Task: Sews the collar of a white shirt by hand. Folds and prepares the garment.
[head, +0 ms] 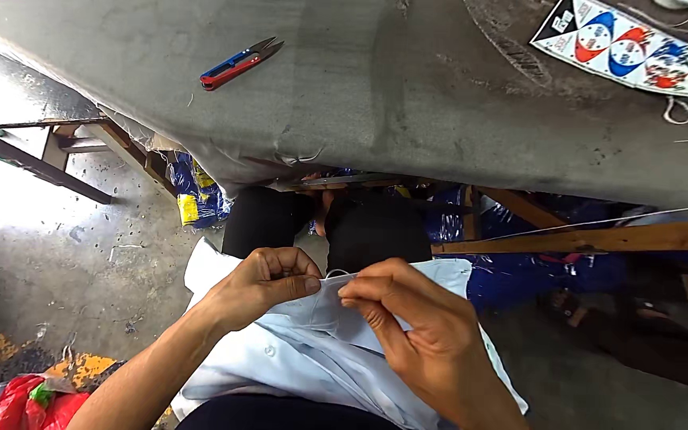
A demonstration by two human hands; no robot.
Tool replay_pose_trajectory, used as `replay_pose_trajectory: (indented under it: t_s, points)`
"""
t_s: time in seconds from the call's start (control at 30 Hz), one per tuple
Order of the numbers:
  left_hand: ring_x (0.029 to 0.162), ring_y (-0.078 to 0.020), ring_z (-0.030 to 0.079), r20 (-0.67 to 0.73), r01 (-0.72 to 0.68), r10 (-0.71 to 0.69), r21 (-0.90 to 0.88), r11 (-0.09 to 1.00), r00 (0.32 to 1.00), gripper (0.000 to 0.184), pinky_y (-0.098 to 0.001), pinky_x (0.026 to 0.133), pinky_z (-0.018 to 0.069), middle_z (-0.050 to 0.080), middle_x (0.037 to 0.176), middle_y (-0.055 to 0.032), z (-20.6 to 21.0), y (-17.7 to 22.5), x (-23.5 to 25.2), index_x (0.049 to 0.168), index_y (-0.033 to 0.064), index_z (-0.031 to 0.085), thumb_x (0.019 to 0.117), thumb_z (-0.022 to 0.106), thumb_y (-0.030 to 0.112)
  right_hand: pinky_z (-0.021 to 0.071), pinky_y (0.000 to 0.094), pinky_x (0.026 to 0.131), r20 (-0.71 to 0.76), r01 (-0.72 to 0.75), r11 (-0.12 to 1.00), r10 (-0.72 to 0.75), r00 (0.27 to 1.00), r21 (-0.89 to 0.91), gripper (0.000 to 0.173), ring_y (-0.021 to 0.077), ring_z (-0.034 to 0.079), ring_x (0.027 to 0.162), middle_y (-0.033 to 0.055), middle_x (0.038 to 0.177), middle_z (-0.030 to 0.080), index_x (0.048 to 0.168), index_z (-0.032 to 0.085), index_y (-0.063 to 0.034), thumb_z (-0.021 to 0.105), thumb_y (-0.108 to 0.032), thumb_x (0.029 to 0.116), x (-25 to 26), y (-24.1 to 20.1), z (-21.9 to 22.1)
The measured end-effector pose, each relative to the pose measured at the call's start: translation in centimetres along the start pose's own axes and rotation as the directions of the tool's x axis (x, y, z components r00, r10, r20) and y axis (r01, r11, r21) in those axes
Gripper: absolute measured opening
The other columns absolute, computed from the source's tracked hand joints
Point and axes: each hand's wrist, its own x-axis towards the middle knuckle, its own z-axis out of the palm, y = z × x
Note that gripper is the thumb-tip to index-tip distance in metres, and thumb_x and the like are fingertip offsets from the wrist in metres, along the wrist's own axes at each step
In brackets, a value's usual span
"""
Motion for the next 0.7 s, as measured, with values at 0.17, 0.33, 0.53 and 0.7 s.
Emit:
replay_pose_trajectory:
  t_s: [0.17,0.33,0.53,0.7]
  points:
    - [0.073,-0.0031,0.063,0.001,0.001,-0.001,-0.059,0.998,1.0,0.011,-0.0213,0.069,0.0529,0.066,0.08,0.004,0.2,-0.1,0.0,0.101,0.005,0.067,0.1021,0.058,0.01,0.0528,0.0156,0.073,0.01,-0.007,0.995,0.008,1.0,-0.102,0.017,0.0044,0.063,0.08,0.0037,0.089,0.069,0.108,0.068,-0.0035,0.062,-0.018,0.1013,-0.5,-0.5,1.1]
    - [0.074,-0.0035,0.064,-0.001,0.006,-0.006,-0.079,0.997,1.0,0.012,-0.022,0.07,0.054,0.067,0.081,0.0033,0.2,-0.1,-0.2,0.102,0.0048,0.067,0.1028,0.057,0.01,0.0529,0.015,0.075,0.01,-0.005,0.999,0.005,1.0,-0.048,0.016,0.0037,0.063,0.081,0.0038,0.089,0.068,0.108,0.065,-0.0025,0.063,-0.016,0.1008,-0.3,-0.5,1.4]
    - [0.074,-0.003,0.062,-0.008,0.001,-0.002,-0.097,0.995,1.0,0.013,-0.0214,0.07,0.0523,0.065,0.08,0.0036,0.3,-0.2,-0.1,0.099,0.0055,0.067,0.1032,0.055,0.01,0.0545,0.0157,0.074,0.033,-0.022,0.985,0.017,0.999,0.173,0.024,0.0021,0.063,0.083,0.0013,0.093,0.069,0.12,0.07,-0.0021,0.062,-0.018,0.1032,0.0,-0.2,1.9]
    - [0.074,-0.002,0.062,-0.019,-0.047,0.046,-0.022,0.999,0.999,0.012,-0.0198,0.069,0.052,0.066,0.081,0.0038,0.4,-0.2,-0.3,0.102,0.0036,0.068,0.1034,0.057,0.01,0.057,0.0174,0.074,0.056,-0.048,0.852,0.022,0.998,0.522,0.021,0.0039,0.065,0.084,0.0029,0.096,0.069,0.115,0.073,0.0017,0.066,-0.012,0.1008,0.8,0.0,1.4]
